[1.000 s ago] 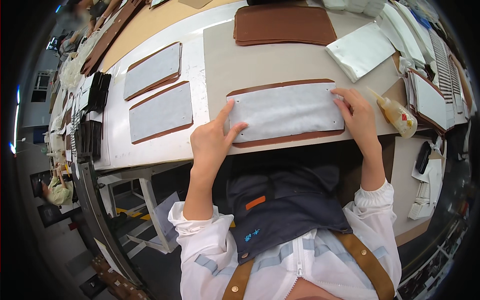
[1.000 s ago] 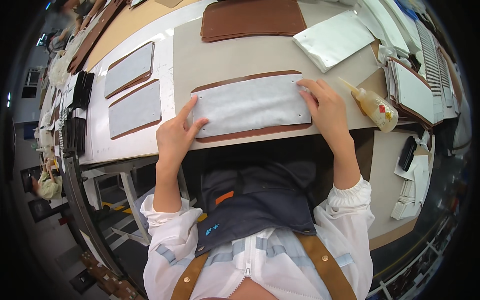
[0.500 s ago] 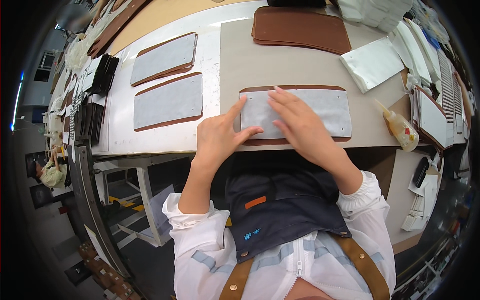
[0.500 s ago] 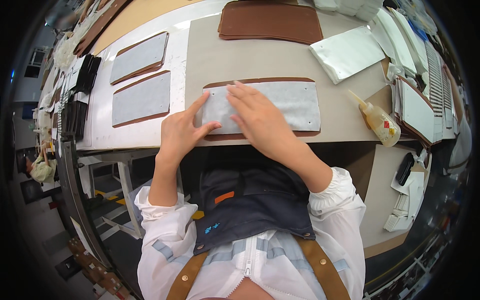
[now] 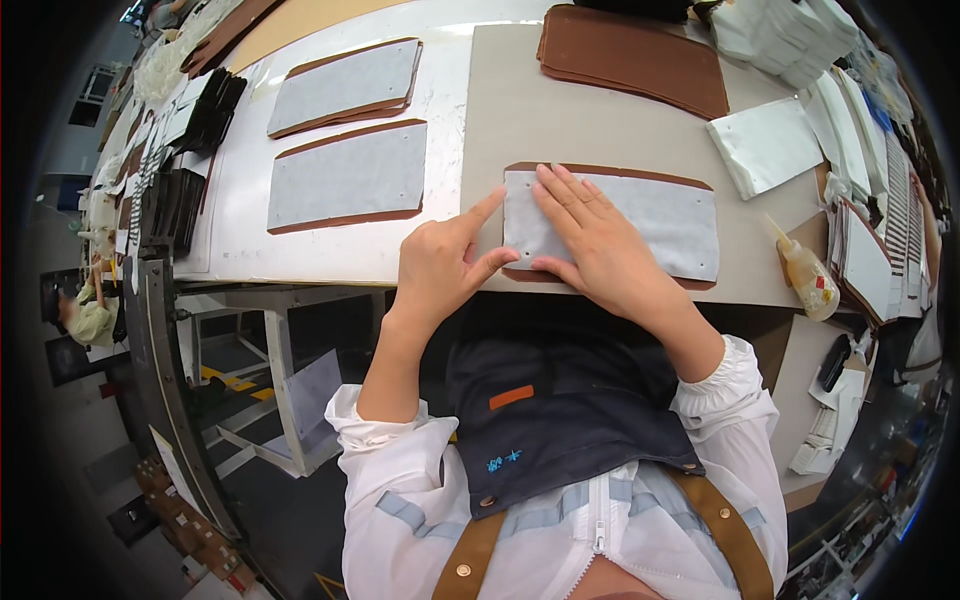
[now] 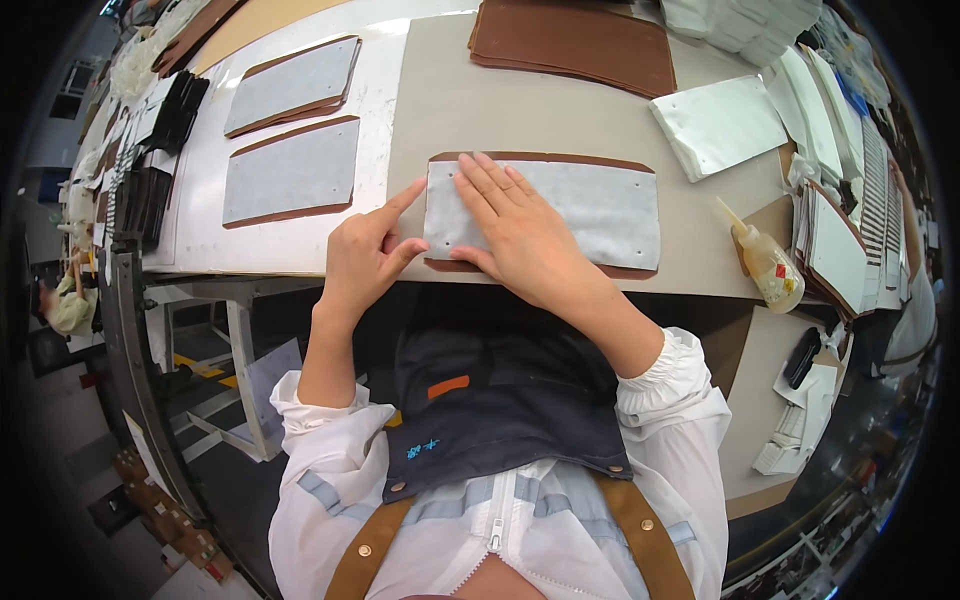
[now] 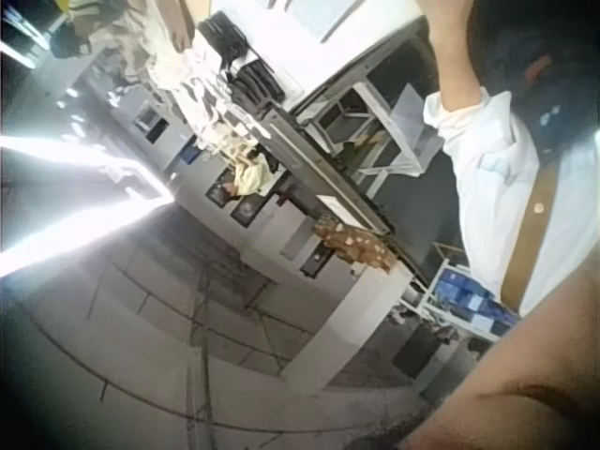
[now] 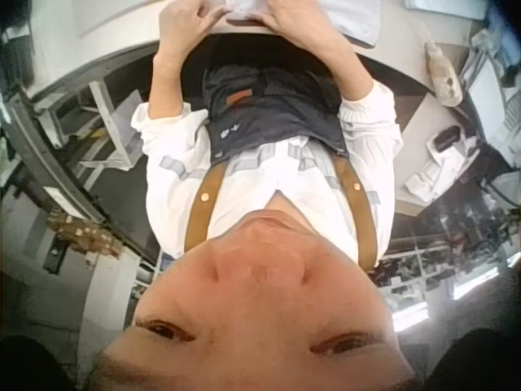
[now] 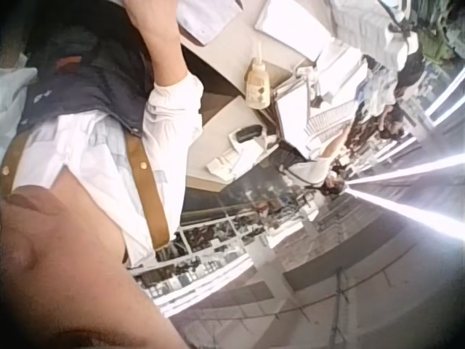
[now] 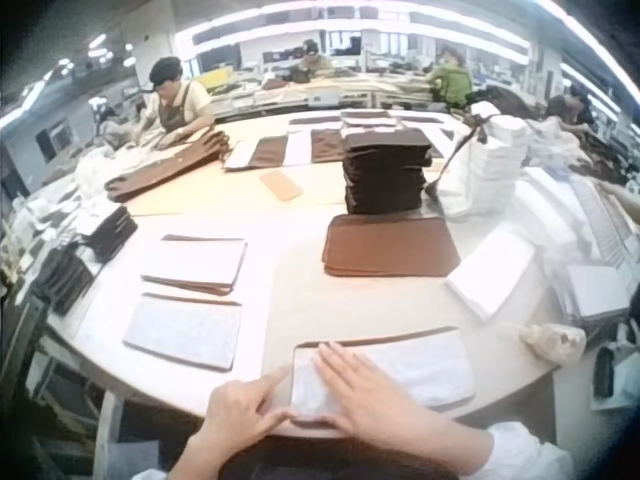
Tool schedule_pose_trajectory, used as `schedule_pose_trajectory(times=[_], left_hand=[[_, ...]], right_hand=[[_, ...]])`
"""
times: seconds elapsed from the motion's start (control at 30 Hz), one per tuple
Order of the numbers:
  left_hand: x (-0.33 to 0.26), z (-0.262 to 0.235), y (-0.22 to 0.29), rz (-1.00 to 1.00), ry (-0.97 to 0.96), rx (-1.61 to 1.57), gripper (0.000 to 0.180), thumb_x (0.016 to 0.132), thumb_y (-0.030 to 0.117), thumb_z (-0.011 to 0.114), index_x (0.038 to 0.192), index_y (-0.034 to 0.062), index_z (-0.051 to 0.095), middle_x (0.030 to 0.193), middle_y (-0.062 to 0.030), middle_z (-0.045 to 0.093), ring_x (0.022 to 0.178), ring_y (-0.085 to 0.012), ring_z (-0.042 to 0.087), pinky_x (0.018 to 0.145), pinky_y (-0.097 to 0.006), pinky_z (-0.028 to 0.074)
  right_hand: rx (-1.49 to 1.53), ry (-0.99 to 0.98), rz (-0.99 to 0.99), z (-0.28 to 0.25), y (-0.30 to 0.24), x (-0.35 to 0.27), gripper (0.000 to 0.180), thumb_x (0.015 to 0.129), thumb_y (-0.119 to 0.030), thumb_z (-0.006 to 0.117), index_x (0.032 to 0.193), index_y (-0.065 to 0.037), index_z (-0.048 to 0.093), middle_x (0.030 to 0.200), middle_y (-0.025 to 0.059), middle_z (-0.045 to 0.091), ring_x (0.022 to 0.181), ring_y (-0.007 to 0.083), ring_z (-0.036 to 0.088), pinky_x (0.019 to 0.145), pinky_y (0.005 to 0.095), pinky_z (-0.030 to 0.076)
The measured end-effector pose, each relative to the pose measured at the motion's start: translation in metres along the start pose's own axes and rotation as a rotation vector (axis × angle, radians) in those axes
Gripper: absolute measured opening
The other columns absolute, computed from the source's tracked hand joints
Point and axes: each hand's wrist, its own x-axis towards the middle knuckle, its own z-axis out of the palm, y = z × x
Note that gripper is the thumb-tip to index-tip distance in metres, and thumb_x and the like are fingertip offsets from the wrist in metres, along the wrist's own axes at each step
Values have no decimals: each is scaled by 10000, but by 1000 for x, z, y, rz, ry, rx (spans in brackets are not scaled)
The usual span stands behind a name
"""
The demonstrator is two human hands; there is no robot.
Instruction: The person applies glue from a squeeze bottle onto brown leather pieces and then places white fabric inserts on top, pressing them down to adhere. The process is repeated for multiple units on a workbench.
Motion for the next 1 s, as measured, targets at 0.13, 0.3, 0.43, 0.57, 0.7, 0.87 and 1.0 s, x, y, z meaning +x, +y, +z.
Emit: schedule_pose_trajectory(times=[0.13,0.3,0.43,0.57,0.7,0.87,1.0], left_hand=[[-4,8,-10,29,146,-163,554,958,525,602,1294,90,672,587,-66,514,534,-192,501,540,-332,406],[-13,16,-19,-110,237,-414,454,1038,443,517,1158,62,731,606,-78,518,556,-189,499,552,-321,398],[-12,18,-18,-84,274,-395,452,1047,433,498,1099,60,748,656,-87,583,590,-205,533,575,-331,420],[-12,19,-16,-58,302,-371,439,1044,423,504,1080,63,753,722,-96,644,625,-235,570,601,-345,447],[-11,18,-14,3,334,-300,425,1037,417,518,1047,64,755,720,-91,637,628,-243,571,603,-352,450],[-10,18,-17,137,339,-318,425,993,454,574,925,73,750,671,-56,540,626,-223,532,585,-346,421],[-12,15,-13,164,314,-288,443,952,487,612,832,78,734,737,-43,518,689,-218,519,599,-344,408]], right_hand=[[-1,1,7,-2,-4,1,834,882,-471,694,1446,79,419,1554,222,378,1477,339,316,1220,451,252],[-17,-13,-3,5,-17,0,980,827,-600,686,1463,84,390,1571,226,346,1485,346,298,1227,464,223],[-53,-43,-10,13,-26,-2,1059,798,-676,659,1482,78,366,1576,226,338,1489,340,294,1227,479,212],[-51,-61,-13,15,-34,-3,1096,796,-698,640,1508,72,319,1588,225,313,1504,348,258,1231,488,192],[-29,-67,0,13,-37,-4,1106,796,-694,644,1517,70,298,1594,226,298,1513,350,233,1233,489,184],[-34,-76,25,1,-32,-12,1068,803,-667,663,1506,66,333,1576,221,337,1495,348,276,1228,489,199],[-44,-122,11,-2,-33,-21,1025,819,-634,670,1507,52,342,1579,214,337,1495,350,273,1229,488,196]])
